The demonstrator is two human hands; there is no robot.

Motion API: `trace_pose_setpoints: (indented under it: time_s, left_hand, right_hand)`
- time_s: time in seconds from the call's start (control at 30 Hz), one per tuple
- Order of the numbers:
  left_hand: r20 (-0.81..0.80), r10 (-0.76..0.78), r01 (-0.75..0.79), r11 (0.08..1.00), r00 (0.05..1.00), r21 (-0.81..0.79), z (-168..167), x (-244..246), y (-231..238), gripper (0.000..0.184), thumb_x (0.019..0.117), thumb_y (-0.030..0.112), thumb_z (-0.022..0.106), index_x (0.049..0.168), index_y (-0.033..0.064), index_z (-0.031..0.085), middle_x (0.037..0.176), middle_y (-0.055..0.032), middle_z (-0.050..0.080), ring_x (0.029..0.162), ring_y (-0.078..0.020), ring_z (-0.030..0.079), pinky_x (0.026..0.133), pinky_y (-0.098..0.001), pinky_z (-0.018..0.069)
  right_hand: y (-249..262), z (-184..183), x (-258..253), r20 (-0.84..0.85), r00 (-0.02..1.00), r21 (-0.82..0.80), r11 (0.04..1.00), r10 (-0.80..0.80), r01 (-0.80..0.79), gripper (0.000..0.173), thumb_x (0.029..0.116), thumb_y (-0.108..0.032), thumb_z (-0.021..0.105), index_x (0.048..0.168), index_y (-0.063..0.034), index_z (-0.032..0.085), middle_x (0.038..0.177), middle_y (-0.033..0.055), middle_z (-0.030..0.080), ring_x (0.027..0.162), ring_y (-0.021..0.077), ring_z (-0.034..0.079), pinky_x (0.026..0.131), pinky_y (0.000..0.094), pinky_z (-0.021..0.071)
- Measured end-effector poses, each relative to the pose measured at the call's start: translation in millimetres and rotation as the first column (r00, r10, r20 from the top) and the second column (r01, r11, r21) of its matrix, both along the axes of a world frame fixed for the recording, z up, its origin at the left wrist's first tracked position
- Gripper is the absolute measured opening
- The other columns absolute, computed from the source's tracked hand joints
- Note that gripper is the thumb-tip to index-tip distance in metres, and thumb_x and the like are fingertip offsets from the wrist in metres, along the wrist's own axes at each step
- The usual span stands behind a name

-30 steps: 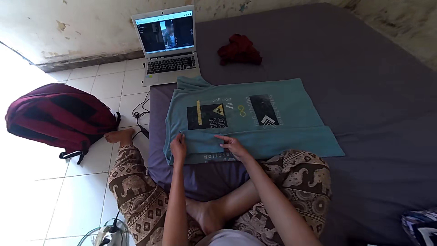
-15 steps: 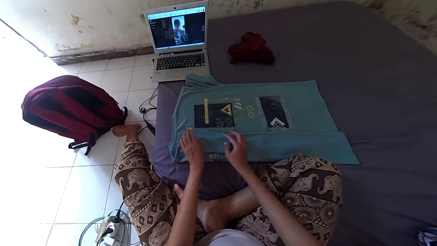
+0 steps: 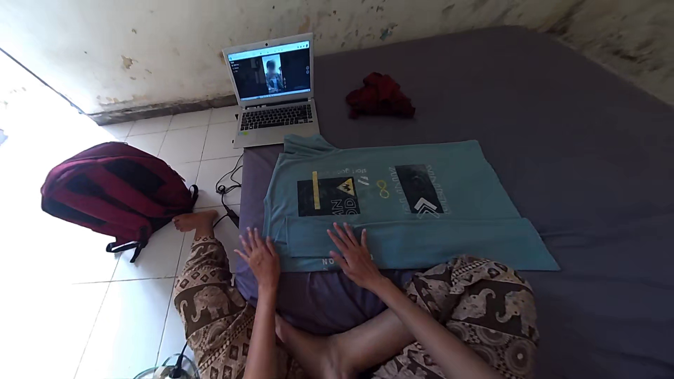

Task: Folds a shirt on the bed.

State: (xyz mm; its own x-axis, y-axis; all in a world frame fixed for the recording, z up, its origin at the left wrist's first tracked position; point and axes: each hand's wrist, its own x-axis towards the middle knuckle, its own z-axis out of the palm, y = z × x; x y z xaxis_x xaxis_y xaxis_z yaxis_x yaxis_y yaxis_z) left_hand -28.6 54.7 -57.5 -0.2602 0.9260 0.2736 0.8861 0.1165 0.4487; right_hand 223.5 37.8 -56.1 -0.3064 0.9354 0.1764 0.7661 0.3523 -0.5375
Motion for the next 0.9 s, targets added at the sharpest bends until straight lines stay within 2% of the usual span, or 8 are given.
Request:
trace_pose_setpoints:
  time_s: [0.17, 0.27, 0.43, 0.53, 0.6, 0.73, 0.83, 0.9]
  left_hand:
    - [0.144, -0.495, 0.509, 0.856, 0.857, -0.087, 15, 34, 52, 0.048, 0.1081, 0.025, 0.039, 0.148, 0.0020, 0.053, 0.157, -0.0170, 0.046, 0.150, -0.0448, 0.032, 0.118, -0.0744, 0.0077]
    - [0.121, -0.437, 0.454, 0.863, 0.891, -0.223, 5, 16, 88, 0.049, 0.1105, 0.027, 0.033, 0.152, 0.0085, 0.049, 0.163, -0.0147, 0.038, 0.154, -0.0421, 0.025, 0.119, -0.0736, -0.0003]
    - [-0.007, -0.263, 0.251, 0.927, 0.965, -0.279, 14, -22, 133, 0.045, 0.1109, 0.024, 0.037, 0.151, 0.0112, 0.052, 0.161, -0.0184, 0.040, 0.151, -0.0486, 0.026, 0.114, -0.0789, 0.0019]
    - [0.049, -0.150, 0.157, 0.971, 0.987, -0.181, 34, -15, 156, 0.038, 0.1079, 0.024, 0.048, 0.122, -0.0003, 0.073, 0.134, -0.0257, 0.065, 0.134, -0.0501, 0.052, 0.113, -0.0726, 0.0240]
    - [0.132, -0.101, 0.131, 0.961, 0.986, -0.243, 55, -6, 174, 0.038, 0.1065, 0.023, 0.052, 0.121, -0.0082, 0.068, 0.119, -0.0303, 0.068, 0.120, -0.0498, 0.060, 0.106, -0.0665, 0.0367]
    - [0.382, -0.036, 0.181, 0.918, 0.924, -0.353, 55, 6, 232, 0.046, 0.1039, 0.028, 0.061, 0.131, -0.0097, 0.060, 0.117, -0.0304, 0.068, 0.113, -0.0436, 0.064, 0.102, -0.0566, 0.0458]
    - [0.454, -0.014, 0.237, 0.867, 0.891, -0.438, 49, 15, 274, 0.051, 0.1018, 0.033, 0.065, 0.132, -0.0082, 0.060, 0.119, -0.0316, 0.066, 0.116, -0.0453, 0.062, 0.104, -0.0595, 0.0439]
    - [0.493, -0.068, 0.315, 0.842, 0.867, -0.438, 47, 17, 291, 0.045, 0.1028, 0.029, 0.064, 0.126, -0.0093, 0.062, 0.120, -0.0325, 0.065, 0.116, -0.0456, 0.062, 0.103, -0.0609, 0.0437]
  right_hand:
    - [45, 11, 24, 0.009, 0.995, -0.091, 0.991, -0.099, 0.100, 0.054, 0.1086, -0.034, 0.040, 0.155, -0.0054, 0.045, 0.164, 0.0211, 0.034, 0.153, 0.0490, 0.021, 0.115, 0.0800, 0.0028]
    - [91, 7, 81, 0.116, 0.964, -0.165, 0.953, -0.238, 0.255, 0.057, 0.1117, -0.034, 0.033, 0.159, -0.0022, 0.035, 0.166, 0.0244, 0.025, 0.156, 0.0478, 0.013, 0.118, 0.0750, -0.0029]
    - [148, 0, 228, 0.199, 0.779, -0.107, 0.777, -0.595, 0.621, 0.057, 0.1133, -0.033, 0.025, 0.159, 0.0004, 0.031, 0.167, 0.0238, 0.025, 0.156, 0.0471, 0.014, 0.119, 0.0741, -0.0002]
    - [163, -1, 306, 0.325, 0.661, -0.091, 0.674, -0.676, 0.733, 0.057, 0.1131, -0.033, 0.028, 0.160, -0.0001, 0.029, 0.168, 0.0240, 0.021, 0.156, 0.0475, 0.011, 0.116, 0.0772, -0.0040]
    - [179, 17, 326, 0.385, 0.629, -0.095, 0.649, -0.675, 0.755, 0.054, 0.1123, -0.024, 0.036, 0.158, 0.0049, 0.030, 0.166, 0.0287, 0.021, 0.155, 0.0508, 0.011, 0.115, 0.0789, -0.0037]
    - [230, 56, 320, 0.419, 0.709, -0.104, 0.745, -0.568, 0.658, 0.056, 0.0994, 0.010, 0.053, 0.153, 0.0085, 0.037, 0.162, 0.0289, 0.031, 0.143, 0.0585, 0.032, 0.106, 0.0795, 0.0229]
    - [262, 57, 315, 0.465, 0.743, -0.214, 0.754, -0.481, 0.621, 0.067, 0.0965, 0.013, 0.056, 0.158, -0.0025, 0.034, 0.156, 0.0319, 0.039, 0.130, 0.0621, 0.046, 0.097, 0.0771, 0.0387]
    - [271, 46, 322, 0.436, 0.745, -0.231, 0.737, -0.505, 0.635, 0.052, 0.0965, 0.011, 0.057, 0.147, 0.0020, 0.049, 0.148, 0.0360, 0.046, 0.126, 0.0619, 0.050, 0.095, 0.0775, 0.0400]
